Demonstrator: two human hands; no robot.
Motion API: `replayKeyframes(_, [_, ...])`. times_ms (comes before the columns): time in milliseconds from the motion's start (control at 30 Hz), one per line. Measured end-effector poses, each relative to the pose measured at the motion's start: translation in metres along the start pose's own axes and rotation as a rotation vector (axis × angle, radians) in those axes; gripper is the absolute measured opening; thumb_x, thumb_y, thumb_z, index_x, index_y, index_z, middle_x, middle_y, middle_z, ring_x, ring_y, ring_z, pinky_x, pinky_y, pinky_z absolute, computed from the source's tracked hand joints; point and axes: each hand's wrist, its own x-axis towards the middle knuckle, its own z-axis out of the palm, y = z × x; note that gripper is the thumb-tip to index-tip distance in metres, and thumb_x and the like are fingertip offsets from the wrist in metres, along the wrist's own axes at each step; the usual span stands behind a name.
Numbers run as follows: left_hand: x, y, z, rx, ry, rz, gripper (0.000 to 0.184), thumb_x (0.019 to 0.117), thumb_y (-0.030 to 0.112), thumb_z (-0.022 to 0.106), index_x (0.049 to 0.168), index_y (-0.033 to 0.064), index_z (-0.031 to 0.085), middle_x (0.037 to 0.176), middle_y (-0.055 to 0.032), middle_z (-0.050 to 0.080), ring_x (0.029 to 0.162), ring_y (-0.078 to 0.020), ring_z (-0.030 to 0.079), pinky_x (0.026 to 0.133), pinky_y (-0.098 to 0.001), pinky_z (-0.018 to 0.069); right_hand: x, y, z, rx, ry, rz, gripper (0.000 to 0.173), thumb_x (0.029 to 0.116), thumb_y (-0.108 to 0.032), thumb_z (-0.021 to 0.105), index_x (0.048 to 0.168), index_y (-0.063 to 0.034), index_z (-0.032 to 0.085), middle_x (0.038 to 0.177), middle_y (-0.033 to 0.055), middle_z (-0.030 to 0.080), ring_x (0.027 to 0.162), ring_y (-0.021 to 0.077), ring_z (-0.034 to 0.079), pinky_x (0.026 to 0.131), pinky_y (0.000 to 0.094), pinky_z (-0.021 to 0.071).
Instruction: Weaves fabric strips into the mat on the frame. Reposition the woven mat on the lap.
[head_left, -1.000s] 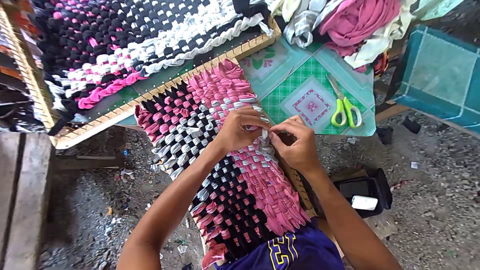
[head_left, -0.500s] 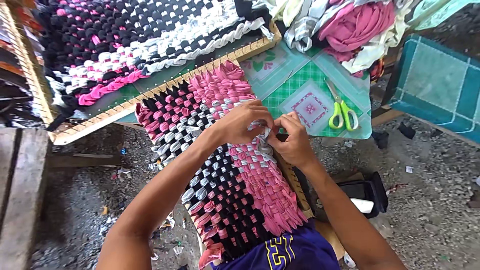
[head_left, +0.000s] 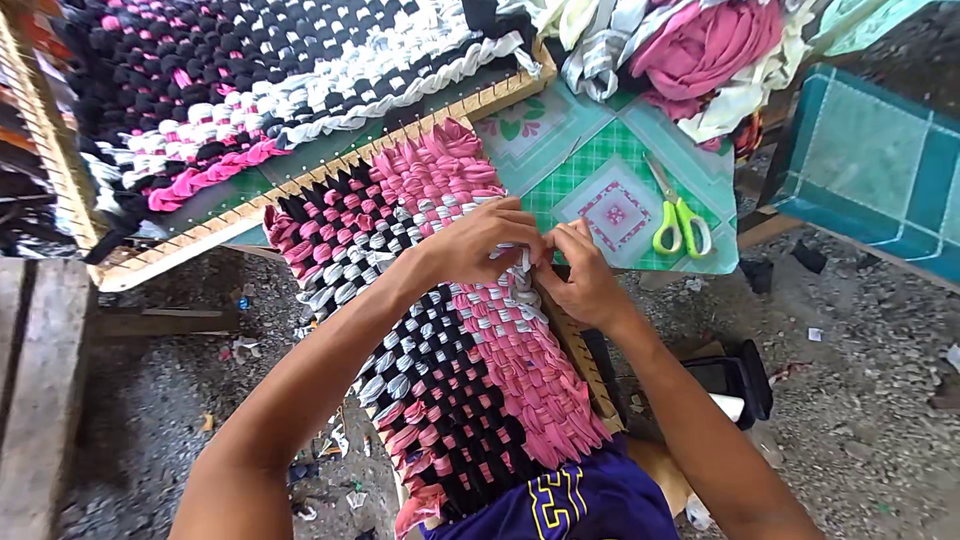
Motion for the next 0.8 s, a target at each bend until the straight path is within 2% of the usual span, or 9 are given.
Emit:
replayKeyframes(100, [-0.002,0.001,-0.001,0.054,0.017,0.032,0.023,0.0906,0.018,0.053,0.1,0.0122,0.074,0.1,-0.0022,0.071,0.106,-0.0221,0.061,0.097,-0.0417,0.0454,0.001,-0.001,0.002,0.009,0.02,0.017,0.012,0.0965,-0.017,0.059,0.1,-0.0095,0.067,0.094,0.0019,0.065,0.102,0.021,0.056,0.096,0.0389,0.043])
replayKeyframes(233, [-0.008,0.001,-0.001,0.032,0.1,-0.02,0.023,0.0966,0.032,0.067,0.095,0.0116,0.076,0.101,-0.0029,0.073,0.107,-0.0218,0.06,0.099,-0.0391,0.0443,0.003,-0.005,0.001,0.084,0.038,0.066,0.01,0.0953,-0.016,0.059,0.097,-0.0084,0.065,0.093,0.0033,0.062,0.098,0.0204,0.055,0.089,0.0372,0.0452])
replayKeyframes(333, [-0.01,0.001,0.001,-0.01,0.156,-0.035,0.019,0.0947,0.027,0.068,0.091,0.0099,0.076,0.101,-0.0044,0.073,0.109,-0.0222,0.061,0.1,-0.0382,0.0452,0.004,-0.008,0.001,0.231,0.033,0.171,0.011,0.0955,-0.015,0.058,0.099,-0.0078,0.065,0.093,0.0034,0.062,0.092,0.0162,0.057,0.079,0.0324,0.0478])
replayKeyframes(400, [-0.01,0.002,0.003,-0.068,0.176,-0.046,0.017,0.0925,0.022,0.068,0.087,0.0076,0.073,0.1,-0.0062,0.072,0.108,-0.0231,0.061,0.1,-0.039,0.0447,0.004,-0.01,0.003,0.37,0.039,0.255,0.012,0.0963,-0.013,0.056,0.1,-0.0056,0.064,0.09,0.0047,0.06,0.08,0.013,0.058,0.066,0.0276,0.0484])
replayKeyframes(500, [-0.014,0.005,0.006,-0.167,0.205,-0.099,0.013,0.0902,0.017,0.068,0.082,0.0069,0.07,0.099,-0.0065,0.073,0.105,-0.0223,0.062,0.099,-0.0385,0.0451,0.004,-0.012,0.008,0.53,0.05,0.323,0.011,0.099,-0.008,0.052,0.1,-0.0049,0.063,0.086,0.0033,0.06,0.067,0.0087,0.056,0.057,0.0225,0.0467])
replayKeyframes(633, [-0.012,0.001,0.004,-0.275,0.186,-0.176,0.011,0.0891,0.018,0.07,0.089,0.0075,0.072,0.095,-0.0038,0.072,0.102,-0.0171,0.062,0.09,-0.0331,0.0493,0.008,-0.001,0.013,0.572,0.082,0.276,0.011,0.0993,-0.006,0.052,0.099,-0.0051,0.063,0.086,-0.0002,0.061,0.072,0.0045,0.057,0.062,0.0198,0.048])
replayKeyframes(700, [-0.013,0.001,0.006,-0.294,0.21,-0.188,0.01,0.0876,0.017,0.071,0.088,0.0074,0.073,0.093,-0.0036,0.072,0.1,-0.0162,0.063,0.088,-0.0319,0.0499,0.01,0.0,0.008,0.454,0.063,0.28,0.012,0.0976,-0.011,0.055,0.099,-0.006,0.066,0.087,0.0021,0.061,0.075,0.0085,0.057,0.063,0.0236,0.0473])
replayKeyframes(767, [-0.014,0.002,0.01,-0.277,0.25,-0.173,0.008,0.0878,0.015,0.073,0.087,0.0068,0.074,0.093,-0.0039,0.072,0.099,-0.0169,0.062,0.089,-0.0327,0.0489,0.009,-0.013,0.0,0.285,0.022,0.342,0.015,0.1006,-0.017,0.056,0.101,-0.0086,0.068,0.089,0.0043,0.062,0.077,0.0132,0.058,0.063,0.0288,0.047])
replayKeyframes(800, [-0.015,0.002,0.012,-0.268,0.265,-0.16,0.008,0.0881,0.015,0.073,0.087,0.0066,0.074,0.092,-0.004,0.073,0.099,-0.0174,0.062,0.09,-0.0335,0.0476,0.009,-0.02,-0.003,0.213,0.004,0.366,0.017,0.1025,-0.022,0.057,0.103,-0.0091,0.069,0.093,0.0051,0.064,0.084,0.0164,0.06,0.07,0.0339,0.0485])
